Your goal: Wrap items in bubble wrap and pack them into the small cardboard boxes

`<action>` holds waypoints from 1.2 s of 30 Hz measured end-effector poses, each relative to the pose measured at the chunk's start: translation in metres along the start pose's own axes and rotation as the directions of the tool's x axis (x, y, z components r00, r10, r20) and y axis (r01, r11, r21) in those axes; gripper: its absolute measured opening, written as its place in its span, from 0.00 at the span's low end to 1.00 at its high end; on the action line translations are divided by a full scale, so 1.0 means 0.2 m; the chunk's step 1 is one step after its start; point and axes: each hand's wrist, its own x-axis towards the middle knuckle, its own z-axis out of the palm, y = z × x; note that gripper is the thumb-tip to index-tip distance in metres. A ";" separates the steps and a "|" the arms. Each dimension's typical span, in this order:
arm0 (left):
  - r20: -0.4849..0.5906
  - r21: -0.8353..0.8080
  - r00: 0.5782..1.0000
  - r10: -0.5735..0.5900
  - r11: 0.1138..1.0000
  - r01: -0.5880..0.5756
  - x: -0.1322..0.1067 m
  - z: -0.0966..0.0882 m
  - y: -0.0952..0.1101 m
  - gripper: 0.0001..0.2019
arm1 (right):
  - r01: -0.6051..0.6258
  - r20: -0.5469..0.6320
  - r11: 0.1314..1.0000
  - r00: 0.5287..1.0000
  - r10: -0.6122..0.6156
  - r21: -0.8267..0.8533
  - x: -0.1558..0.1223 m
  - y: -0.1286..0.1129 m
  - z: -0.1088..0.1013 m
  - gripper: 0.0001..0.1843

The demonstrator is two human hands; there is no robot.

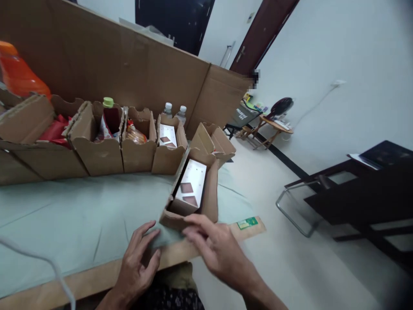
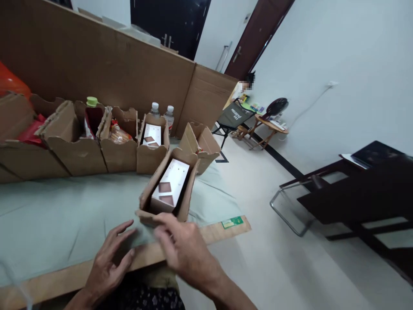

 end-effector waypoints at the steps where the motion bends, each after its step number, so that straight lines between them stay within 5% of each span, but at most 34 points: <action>1: -0.015 -0.018 1.000 -0.016 1.000 0.016 0.00 -0.01 0.02 0.17 | 0.048 0.021 0.989 0.998 -0.051 0.138 -0.05 -0.04 0.00 0.16; 2: -0.038 -0.032 0.999 -0.035 0.999 0.034 0.00 -0.03 0.04 0.17 | 0.087 -0.022 0.961 0.996 -0.084 0.263 -0.09 -0.05 -0.02 0.18; 4: -0.067 -0.049 0.995 -0.078 0.996 0.075 0.00 -0.05 0.07 0.16 | 0.153 -0.299 0.904 0.954 -0.030 0.399 -0.10 0.01 -0.11 0.17; 6: -0.059 -0.058 0.992 -0.112 0.992 0.108 -0.01 -0.06 0.09 0.15 | 0.159 -0.603 0.907 0.789 0.121 0.391 -0.03 0.21 -0.21 0.11; 8: -0.042 -0.071 0.989 -0.139 0.988 0.136 -0.04 -0.04 0.11 0.17 | 0.063 -0.699 0.916 0.668 0.256 0.396 0.10 0.46 -0.26 0.13; 11: -0.004 -0.074 0.981 -0.194 0.978 0.194 -0.09 0.04 0.16 0.30 | -0.109 -0.504 0.867 0.775 0.380 0.486 0.32 0.80 -0.21 0.30; 14: 0.051 -0.024 0.963 -0.264 0.964 0.265 -0.11 0.14 0.19 0.41 | -0.117 -0.371 0.837 0.857 0.357 0.534 0.45 0.93 -0.05 0.36; 18: -0.002 0.000 0.954 -0.299 0.954 0.299 -0.01 0.16 0.12 0.44 | -0.072 -0.315 0.822 0.902 0.296 0.565 0.40 0.90 0.16 0.36; 25: -0.212 -0.111 0.841 -0.498 0.867 0.486 0.37 -0.07 -0.20 0.25 | -0.022 -0.214 0.825 0.962 0.172 0.564 0.36 0.76 0.41 0.33; 28: -0.204 -0.194 0.830 -0.519 0.852 0.486 0.42 -0.12 -0.28 0.25 | -0.031 -0.204 0.838 0.965 0.168 0.546 0.43 0.76 0.43 0.34; 33: -0.212 -0.192 0.819 -0.534 0.844 0.501 0.38 -0.10 -0.33 0.24 | -0.047 -0.127 0.801 0.980 0.152 0.597 0.56 0.84 0.32 0.30; 36: -0.193 -0.133 0.809 -0.555 0.832 0.539 0.36 -0.09 -0.34 0.23 | -0.080 -0.136 0.805 0.971 0.197 0.587 0.70 0.91 0.29 0.37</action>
